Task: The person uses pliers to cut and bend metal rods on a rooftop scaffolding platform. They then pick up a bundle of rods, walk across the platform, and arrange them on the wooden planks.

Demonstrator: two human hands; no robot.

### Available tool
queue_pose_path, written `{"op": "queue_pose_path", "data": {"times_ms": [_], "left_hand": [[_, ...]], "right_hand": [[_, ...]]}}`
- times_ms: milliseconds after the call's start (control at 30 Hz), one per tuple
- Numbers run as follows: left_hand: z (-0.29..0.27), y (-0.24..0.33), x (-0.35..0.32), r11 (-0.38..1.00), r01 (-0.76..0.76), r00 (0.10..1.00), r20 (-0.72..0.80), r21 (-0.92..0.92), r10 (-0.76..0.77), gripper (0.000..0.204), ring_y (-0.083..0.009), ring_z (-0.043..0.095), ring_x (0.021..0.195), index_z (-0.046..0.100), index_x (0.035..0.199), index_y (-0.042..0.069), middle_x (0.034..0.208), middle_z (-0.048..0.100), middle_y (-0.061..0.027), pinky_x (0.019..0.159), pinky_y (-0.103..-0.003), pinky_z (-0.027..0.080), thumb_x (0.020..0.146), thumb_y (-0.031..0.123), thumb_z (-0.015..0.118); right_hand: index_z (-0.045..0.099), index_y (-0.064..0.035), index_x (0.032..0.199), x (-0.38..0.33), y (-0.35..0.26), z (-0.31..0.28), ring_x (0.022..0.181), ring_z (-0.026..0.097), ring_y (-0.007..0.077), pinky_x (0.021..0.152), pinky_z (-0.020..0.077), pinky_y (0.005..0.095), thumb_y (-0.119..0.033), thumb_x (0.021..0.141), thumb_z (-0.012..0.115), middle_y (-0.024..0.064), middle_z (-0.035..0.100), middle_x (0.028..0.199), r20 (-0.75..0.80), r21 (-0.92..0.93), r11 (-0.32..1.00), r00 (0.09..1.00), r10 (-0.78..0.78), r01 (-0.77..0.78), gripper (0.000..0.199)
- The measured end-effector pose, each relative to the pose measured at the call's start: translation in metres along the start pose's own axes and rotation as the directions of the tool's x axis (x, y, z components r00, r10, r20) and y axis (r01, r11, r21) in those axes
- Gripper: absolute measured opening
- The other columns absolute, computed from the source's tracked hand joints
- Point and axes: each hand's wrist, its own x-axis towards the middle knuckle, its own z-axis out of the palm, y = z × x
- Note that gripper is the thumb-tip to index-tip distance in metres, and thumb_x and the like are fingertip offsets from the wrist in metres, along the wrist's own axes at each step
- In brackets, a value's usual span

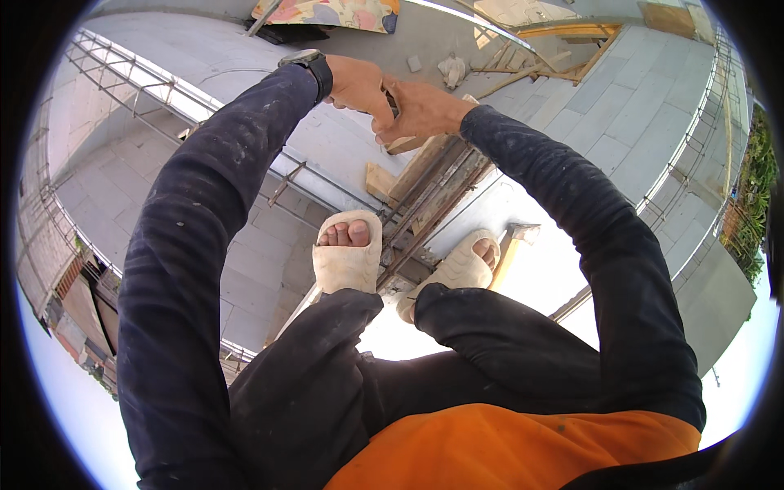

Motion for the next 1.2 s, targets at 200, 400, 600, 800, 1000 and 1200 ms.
{"op": "queue_pose_path", "data": {"times_ms": [200, 400, 600, 800, 1000, 1200], "left_hand": [[-0.001, 0.059, -0.035, 0.991, 0.130, 0.989, 0.061, 0.032, -0.132, 0.067, -0.0230, 0.068, 0.059, 0.074, 0.099, 0.003, 0.074, 0.071, -0.0138, 0.049, -0.037, 0.049, 0.070, 0.063, 0.069], [0.043, 0.106, -0.064, 0.980, -0.086, 0.995, -0.033, 0.180, 0.093, 0.085, -0.0229, 0.070, 0.057, 0.074, 0.068, 0.006, 0.058, 0.065, -0.0111, 0.051, -0.036, 0.053, 0.071, 0.089, 0.056], [0.065, 0.094, -0.081, 0.997, -0.066, 0.995, -0.075, -0.047, 0.063, 0.089, -0.0242, 0.072, 0.061, 0.076, 0.120, 0.018, 0.068, 0.070, -0.0100, 0.058, -0.038, 0.057, 0.072, 0.091, 0.059], [0.068, 0.108, -0.094, 0.966, -0.032, 0.973, -0.214, 0.256, 0.088, 0.091, -0.0308, 0.076, 0.087, 0.076, 0.109, 0.001, 0.095, 0.076, -0.0156, 0.078, -0.039, 0.059, 0.074, 0.085, 0.066], [0.064, 0.055, -0.068, 0.850, -0.009, 0.948, -0.276, -0.526, -0.161, 0.093, -0.0253, 0.072, 0.070, 0.064, 0.120, -0.008, 0.079, 0.071, -0.0155, 0.061, -0.036, 0.055, 0.086, 0.079, 0.054], [0.058, 0.024, -0.051, 0.511, 0.096, 0.978, -0.016, -0.854, -0.210, 0.082, -0.0071, 0.042, 0.045, 0.059, 0.140, 0.001, 0.068, 0.061, -0.0051, 0.041, -0.024, 0.029, 0.094, 0.068, 0.040]], "right_hand": [[0.051, -0.0005, 0.136, -0.040, -0.016, -0.038, 0.108, 0.066, 0.0402, 0.094, 0.0535, 0.0422, -0.017, 0.088, 0.066, 0.0221, 0.069, 0.114, 0.238, 0.061, 0.989, 0.960, -0.147, 0.136, 0.053], [0.053, -0.0015, 0.134, -0.105, 0.001, -0.027, 0.118, 0.062, 0.0395, 0.101, 0.0497, 0.0477, -0.016, 0.084, 0.072, 0.0199, 0.065, 0.128, 0.172, -0.139, 0.899, 0.904, -0.392, 0.416, 0.055], [0.055, -0.0045, 0.127, -0.106, -0.010, -0.010, 0.115, 0.062, 0.0367, 0.103, 0.0475, 0.0456, -0.007, 0.082, 0.070, 0.0162, 0.066, 0.119, 0.064, -0.226, 0.873, 0.901, -0.428, 0.431, 0.047], [0.052, -0.0035, 0.139, -0.102, 0.002, 0.001, 0.120, 0.060, 0.0367, 0.104, 0.0478, 0.0472, -0.001, 0.073, 0.070, 0.0163, 0.066, 0.122, 0.107, -0.263, 0.854, 0.893, -0.437, 0.449, 0.069], [0.063, 0.0001, 0.126, -0.036, -0.018, -0.044, 0.104, 0.067, 0.0282, 0.095, 0.0484, 0.0409, -0.009, 0.078, 0.074, 0.0091, 0.072, 0.113, 0.381, 0.043, 0.998, 0.923, -0.052, 0.038, 0.051], [0.069, -0.0017, 0.122, 0.018, -0.002, -0.041, 0.102, 0.065, 0.0239, 0.090, 0.0477, 0.0352, -0.026, 0.076, 0.082, 0.0076, 0.071, 0.114, 0.647, 0.172, 0.956, 0.759, 0.072, -0.237, 0.053]]}}
